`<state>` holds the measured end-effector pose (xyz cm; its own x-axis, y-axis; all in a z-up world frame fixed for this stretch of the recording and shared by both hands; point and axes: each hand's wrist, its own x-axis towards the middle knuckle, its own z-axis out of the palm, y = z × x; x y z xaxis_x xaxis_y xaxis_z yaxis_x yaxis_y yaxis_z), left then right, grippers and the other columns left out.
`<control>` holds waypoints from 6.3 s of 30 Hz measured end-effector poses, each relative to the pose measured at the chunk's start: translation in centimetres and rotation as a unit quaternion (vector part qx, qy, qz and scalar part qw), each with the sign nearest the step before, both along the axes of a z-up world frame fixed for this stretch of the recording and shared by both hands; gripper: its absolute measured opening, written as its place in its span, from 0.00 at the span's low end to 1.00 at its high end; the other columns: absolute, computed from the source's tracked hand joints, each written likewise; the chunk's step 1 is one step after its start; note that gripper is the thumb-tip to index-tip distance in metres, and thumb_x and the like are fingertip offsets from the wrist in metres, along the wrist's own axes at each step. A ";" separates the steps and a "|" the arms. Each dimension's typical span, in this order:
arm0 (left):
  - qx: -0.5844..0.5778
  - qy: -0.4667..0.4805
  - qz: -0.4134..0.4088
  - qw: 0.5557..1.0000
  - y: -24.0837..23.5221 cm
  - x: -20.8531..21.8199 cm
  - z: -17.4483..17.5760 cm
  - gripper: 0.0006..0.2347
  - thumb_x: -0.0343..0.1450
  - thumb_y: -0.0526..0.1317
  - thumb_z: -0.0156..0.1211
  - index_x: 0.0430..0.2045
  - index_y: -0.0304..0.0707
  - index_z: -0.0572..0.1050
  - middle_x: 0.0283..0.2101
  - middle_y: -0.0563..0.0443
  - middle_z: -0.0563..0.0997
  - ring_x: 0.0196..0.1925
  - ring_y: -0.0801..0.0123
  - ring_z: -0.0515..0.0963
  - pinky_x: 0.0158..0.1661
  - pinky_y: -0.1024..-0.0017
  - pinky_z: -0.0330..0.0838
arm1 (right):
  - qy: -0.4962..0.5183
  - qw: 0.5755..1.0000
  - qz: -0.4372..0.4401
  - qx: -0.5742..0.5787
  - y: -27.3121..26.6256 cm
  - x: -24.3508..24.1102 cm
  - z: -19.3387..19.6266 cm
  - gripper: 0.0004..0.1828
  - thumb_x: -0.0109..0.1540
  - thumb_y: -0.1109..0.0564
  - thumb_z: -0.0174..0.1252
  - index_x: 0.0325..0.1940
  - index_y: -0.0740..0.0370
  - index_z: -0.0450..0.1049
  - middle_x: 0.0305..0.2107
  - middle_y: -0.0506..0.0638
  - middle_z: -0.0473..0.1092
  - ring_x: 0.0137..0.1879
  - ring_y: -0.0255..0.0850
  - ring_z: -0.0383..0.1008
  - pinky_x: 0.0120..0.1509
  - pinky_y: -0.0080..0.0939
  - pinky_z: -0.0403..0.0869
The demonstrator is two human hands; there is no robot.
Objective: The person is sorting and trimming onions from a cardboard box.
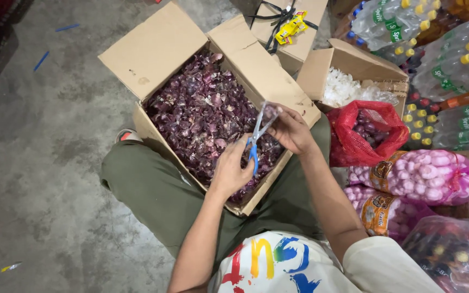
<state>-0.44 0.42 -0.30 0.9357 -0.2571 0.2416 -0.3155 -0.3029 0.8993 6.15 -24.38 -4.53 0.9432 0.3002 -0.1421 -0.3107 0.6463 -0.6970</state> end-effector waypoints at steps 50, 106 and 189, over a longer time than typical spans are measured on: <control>-0.037 0.141 -0.005 0.989 -0.6 0.3 -0.5 0.21 0.69 0.29 0.58 0.60 0.35 0.72 0.38 0.30 0.82 0.39 0.49 0.87 0.43 0.63 0.78 | -0.163 0.919 0.039 -0.358 1.2 -1.7 3.1 0.22 0.67 0.63 0.57 0.66 0.65 0.69 0.62 0.54 0.67 0.62 0.35 0.70 0.68 0.38 0.71; -0.434 0.246 0.079 0.863 -0.5 1.3 -3.7 0.22 0.69 0.28 0.67 0.58 0.29 0.69 0.50 0.42 0.84 0.49 0.68 0.84 0.48 0.74 0.78 | -0.285 0.806 -0.076 -0.513 8.0 -4.9 6.9 0.08 0.62 0.66 0.67 0.46 0.65 0.81 0.44 0.51 0.75 0.50 0.38 0.77 0.53 0.36 0.75; -0.536 0.109 0.355 0.759 6.3 0.9 -2.6 0.15 0.77 0.35 0.60 0.57 0.31 0.67 0.41 0.39 0.82 0.40 0.60 0.85 0.41 0.70 0.80 | -0.602 0.347 0.153 -0.702 9.4 2.3 -7.1 0.24 0.52 0.58 0.65 0.53 0.48 0.77 0.65 0.48 0.65 0.72 0.56 0.61 0.73 0.71 0.62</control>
